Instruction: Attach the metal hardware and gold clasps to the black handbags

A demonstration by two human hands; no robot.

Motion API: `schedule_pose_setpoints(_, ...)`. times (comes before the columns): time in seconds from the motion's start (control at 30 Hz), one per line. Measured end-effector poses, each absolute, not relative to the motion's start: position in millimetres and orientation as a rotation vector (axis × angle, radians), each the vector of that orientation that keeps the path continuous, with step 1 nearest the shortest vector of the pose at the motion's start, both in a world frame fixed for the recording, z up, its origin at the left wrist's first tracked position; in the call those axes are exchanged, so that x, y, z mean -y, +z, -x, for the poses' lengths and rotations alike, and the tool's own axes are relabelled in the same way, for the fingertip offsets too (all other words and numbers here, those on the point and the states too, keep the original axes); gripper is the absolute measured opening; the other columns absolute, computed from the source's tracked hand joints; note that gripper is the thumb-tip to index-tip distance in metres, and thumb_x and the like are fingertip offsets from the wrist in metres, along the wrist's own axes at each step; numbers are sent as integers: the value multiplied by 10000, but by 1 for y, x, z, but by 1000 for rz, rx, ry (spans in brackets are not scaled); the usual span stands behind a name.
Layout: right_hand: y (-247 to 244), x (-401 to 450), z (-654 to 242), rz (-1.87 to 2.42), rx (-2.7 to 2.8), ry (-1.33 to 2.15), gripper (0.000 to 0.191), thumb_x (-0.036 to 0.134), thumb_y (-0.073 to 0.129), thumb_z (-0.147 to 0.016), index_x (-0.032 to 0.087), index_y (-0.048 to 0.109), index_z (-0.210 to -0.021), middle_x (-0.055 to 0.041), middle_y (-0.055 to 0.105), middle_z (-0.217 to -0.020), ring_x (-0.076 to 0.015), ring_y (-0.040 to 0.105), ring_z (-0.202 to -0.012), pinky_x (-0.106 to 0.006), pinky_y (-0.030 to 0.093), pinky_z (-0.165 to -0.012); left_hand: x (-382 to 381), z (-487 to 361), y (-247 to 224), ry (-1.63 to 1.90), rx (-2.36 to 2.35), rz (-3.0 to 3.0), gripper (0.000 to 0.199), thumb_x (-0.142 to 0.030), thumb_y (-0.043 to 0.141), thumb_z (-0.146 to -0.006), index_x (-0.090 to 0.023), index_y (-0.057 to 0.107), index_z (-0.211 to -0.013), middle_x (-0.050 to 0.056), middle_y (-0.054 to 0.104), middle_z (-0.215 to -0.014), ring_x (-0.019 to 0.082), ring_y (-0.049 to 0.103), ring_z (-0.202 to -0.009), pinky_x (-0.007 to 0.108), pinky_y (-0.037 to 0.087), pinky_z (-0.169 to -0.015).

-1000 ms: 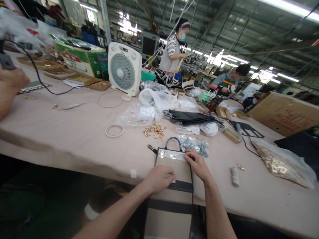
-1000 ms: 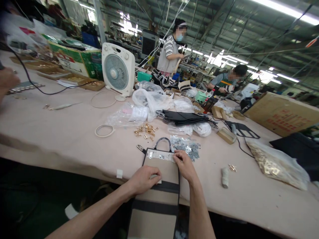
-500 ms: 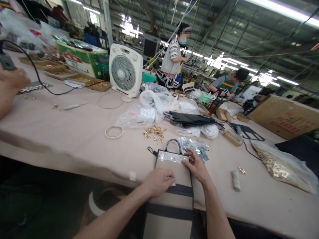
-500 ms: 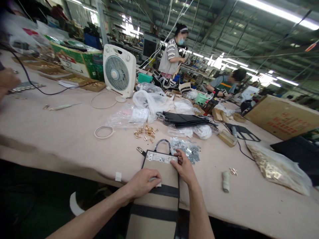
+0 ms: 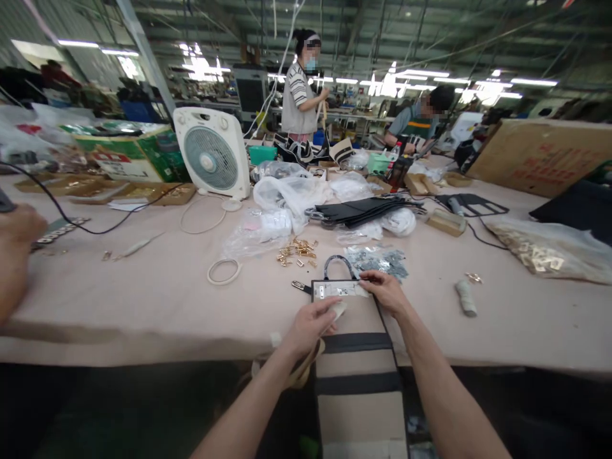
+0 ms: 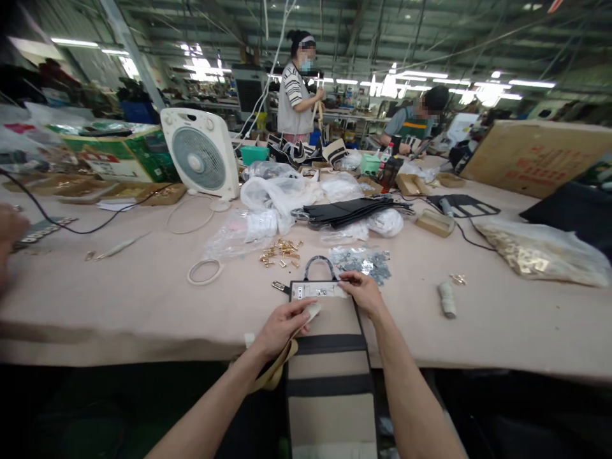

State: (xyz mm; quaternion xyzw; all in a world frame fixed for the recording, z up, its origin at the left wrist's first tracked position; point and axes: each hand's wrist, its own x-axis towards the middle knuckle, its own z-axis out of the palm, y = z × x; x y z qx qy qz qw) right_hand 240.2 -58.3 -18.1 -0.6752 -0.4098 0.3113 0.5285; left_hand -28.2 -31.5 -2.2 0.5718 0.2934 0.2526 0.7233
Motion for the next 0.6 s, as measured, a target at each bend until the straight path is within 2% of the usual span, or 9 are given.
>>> schedule_pose_setpoints(0.13,-7,69,-227,1637,951,518,492,569,787,-776,168,781,-1060,-113,786,-1032,-269,693,-943,-444,543,-909,32,29,-6,571,-635,-1258,618,-434,748,-851,-153,669,-1395,60,719,-930,128,584,-710,277,517,-723)
schedule_pose_setpoints(0.23,11,86,-206,1653,1058,282,396,528,699,-894,192,765,-1093,-106,773,-1057,-259,696,-937,-438,558,-898,32,28,-13,567,-604,-1283,606,-419,719,-884,-176,637,-1434,34,709,-887,126,591,-695,284,523,-737)
schedule_pose_setpoints(0.33,29,101,-182,1531,1414,368,281,436,666,-954,223,762,-1111,-87,769,-1035,-242,706,-925,-394,589,-844,31,28,-15,561,-564,-1335,573,-414,681,-922,-193,623,-1447,28,702,-890,126,597,-695,286,526,-742)
schedule_pose_setpoints(0.4,37,106,-168,1437,1679,440,240,359,676,-958,248,759,-1154,-87,761,-1099,-245,709,-1001,-391,596,-883,32,29,-14,572,-543,-1366,599,-419,676,-930,-193,586,-1478,26,693,-896,126,598,-694,287,528,-739)
schedule_pose_setpoints(0.5,42,107,-154,1412,1853,446,270,287,690,-944,271,739,-1209,-88,730,-1221,-252,694,-1125,-407,576,-981,33,30,-13,596,-525,-1399,735,-391,682,-929,-199,416,-1587,14,681,-876,128,604,-685,285,530,-724)
schedule_pose_setpoints(0.6,44,104,-150,1481,1875,460,276,271,691,-944,284,729,-1218,-70,734,-1211,-246,702,-1106,-391,573,-964,34,31,-14,588,-524,-1445,796,-343,676,-927,-196,317,-1622,16,688,-883,136,624,-690,283,528,-709)
